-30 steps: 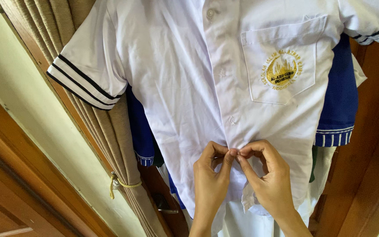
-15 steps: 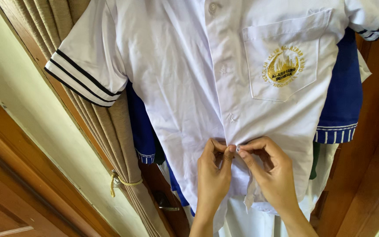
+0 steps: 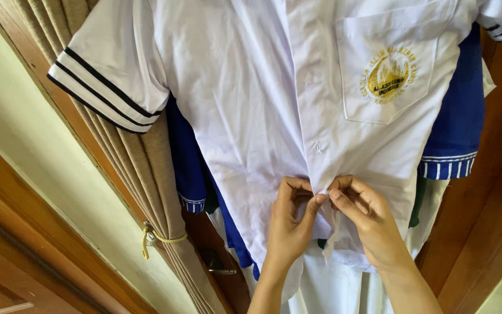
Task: The person buttons a white shirt on a hanger and then folds a pair of grey pants on a dark surface.
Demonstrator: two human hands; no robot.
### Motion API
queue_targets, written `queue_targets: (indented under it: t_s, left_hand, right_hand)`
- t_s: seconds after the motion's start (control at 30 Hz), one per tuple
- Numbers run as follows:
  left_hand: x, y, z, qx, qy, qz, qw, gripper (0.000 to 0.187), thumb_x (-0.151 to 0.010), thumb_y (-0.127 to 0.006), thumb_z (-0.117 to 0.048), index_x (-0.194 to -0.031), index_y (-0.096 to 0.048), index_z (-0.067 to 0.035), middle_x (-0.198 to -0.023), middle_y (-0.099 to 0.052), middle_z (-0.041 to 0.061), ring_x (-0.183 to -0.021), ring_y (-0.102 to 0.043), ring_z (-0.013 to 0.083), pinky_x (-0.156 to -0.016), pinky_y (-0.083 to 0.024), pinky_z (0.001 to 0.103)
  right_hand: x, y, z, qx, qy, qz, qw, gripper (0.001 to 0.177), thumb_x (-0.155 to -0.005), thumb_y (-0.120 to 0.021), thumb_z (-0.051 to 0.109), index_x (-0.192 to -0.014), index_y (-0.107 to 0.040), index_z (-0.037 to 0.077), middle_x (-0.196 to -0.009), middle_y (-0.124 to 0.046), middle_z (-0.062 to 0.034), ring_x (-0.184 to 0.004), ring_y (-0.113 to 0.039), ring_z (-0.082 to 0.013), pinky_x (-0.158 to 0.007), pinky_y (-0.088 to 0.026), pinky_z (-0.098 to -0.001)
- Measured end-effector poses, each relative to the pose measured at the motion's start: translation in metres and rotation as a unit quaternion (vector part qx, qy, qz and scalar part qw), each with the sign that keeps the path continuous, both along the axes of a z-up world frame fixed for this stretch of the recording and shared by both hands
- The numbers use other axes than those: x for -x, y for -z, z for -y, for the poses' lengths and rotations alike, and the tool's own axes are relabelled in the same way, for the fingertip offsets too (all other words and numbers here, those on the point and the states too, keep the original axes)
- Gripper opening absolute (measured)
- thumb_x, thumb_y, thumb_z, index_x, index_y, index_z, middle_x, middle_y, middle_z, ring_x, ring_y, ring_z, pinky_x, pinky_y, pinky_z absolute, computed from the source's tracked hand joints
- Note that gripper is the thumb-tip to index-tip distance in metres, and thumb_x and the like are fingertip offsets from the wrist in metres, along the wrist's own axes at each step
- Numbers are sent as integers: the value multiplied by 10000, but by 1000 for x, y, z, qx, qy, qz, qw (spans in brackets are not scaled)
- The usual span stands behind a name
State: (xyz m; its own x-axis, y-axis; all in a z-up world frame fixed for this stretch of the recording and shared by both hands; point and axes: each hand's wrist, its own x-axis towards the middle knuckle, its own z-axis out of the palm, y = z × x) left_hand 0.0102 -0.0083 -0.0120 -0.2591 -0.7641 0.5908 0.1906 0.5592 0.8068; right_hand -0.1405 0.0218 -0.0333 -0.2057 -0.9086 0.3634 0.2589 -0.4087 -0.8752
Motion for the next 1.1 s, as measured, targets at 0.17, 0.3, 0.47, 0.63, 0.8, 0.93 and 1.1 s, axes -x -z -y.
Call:
queue_targets:
  t_s: [0.17, 0.3, 0.47, 0.63, 0.8, 0.93, 1.1]
  left_hand:
    - [-4, -7, -3, 91, -99, 56, 989, 226, -965, -703, -23, -1130, -550, -17, -984, -706, 96, -907, -722, 194, -826, -563, 296]
    - [-14, 1, -8, 216, -233, 119, 941, 360, -925, -718, 8, -1252, -575, -44, -1116, -665, 119, -1023, -638, 291, -918, -511, 368]
    - [-46, 45, 3, 312, -383, 193, 848, 443, -852, -754, -38, -1255, -610, -153, -1252, -624, 90, -1188, -531, 298, -995, -427, 445]
    - [-85, 84, 24, 250, -464, 113, 842, 492, -898, -739, -88, -1325, -497, -120, -1401, -383, 213, -1359, -347, 301, -1089, -403, 485]
    - [-108, 99, 19, 34, -281, -17, 959, 527, -947, -670, -112, -1373, -381, -2, -1331, -500, 167, -1010, -600, 250, -804, -534, 370]
    - [-120, 126, 35, 30, -312, 121, 942, 150, -998, -633, -100, -1096, -679, 4, -1003, -687, 109, -777, -688, 200, -611, -537, 337]
    - [-138, 154, 51, 30, -354, 110, 928, 149, -1001, -675, -89, -950, -616, 38, -873, -609, 110, -711, -579, 163, -639, -474, 326]
  right_hand:
    - [-7, -3, -1, -23, 8, 6, 1000, 153, -971, -655, 145, -1046, -676, 13, -966, -643, 16, -935, -558, -78, -867, -439, -248]
    - [-25, 1, -4, 14, 106, -49, 993, 146, -981, -662, 140, -1052, -687, 15, -975, -674, 3, -935, -582, -79, -873, -456, -243]
    - [-32, 15, -15, 156, 504, -381, 760, 288, -1002, -666, 120, -1273, -577, 76, -1283, -567, -120, -1298, -469, -251, -1081, -409, -395]
    - [9, 51, -19, 114, 535, -334, 768, 491, -1057, -620, 214, -1453, -403, 20, -1393, -446, -199, -1282, -428, -272, -1037, -420, -407]
    - [62, 122, -3, 4, 441, -180, 879, 477, -1171, -556, 364, -1452, -453, -8, -1254, -584, -61, -1127, -549, -136, -951, -444, -262]
    - [74, 162, -5, -92, 458, -190, 863, 510, -1142, -587, 381, -878, -604, -55, -685, -461, -59, -649, -390, -130, -616, -344, -328]
    - [84, 179, -21, -41, 516, -212, 829, 354, -1154, -653, 352, -1151, -694, -1, -695, -509, -50, -670, -419, -131, -607, -363, -280]
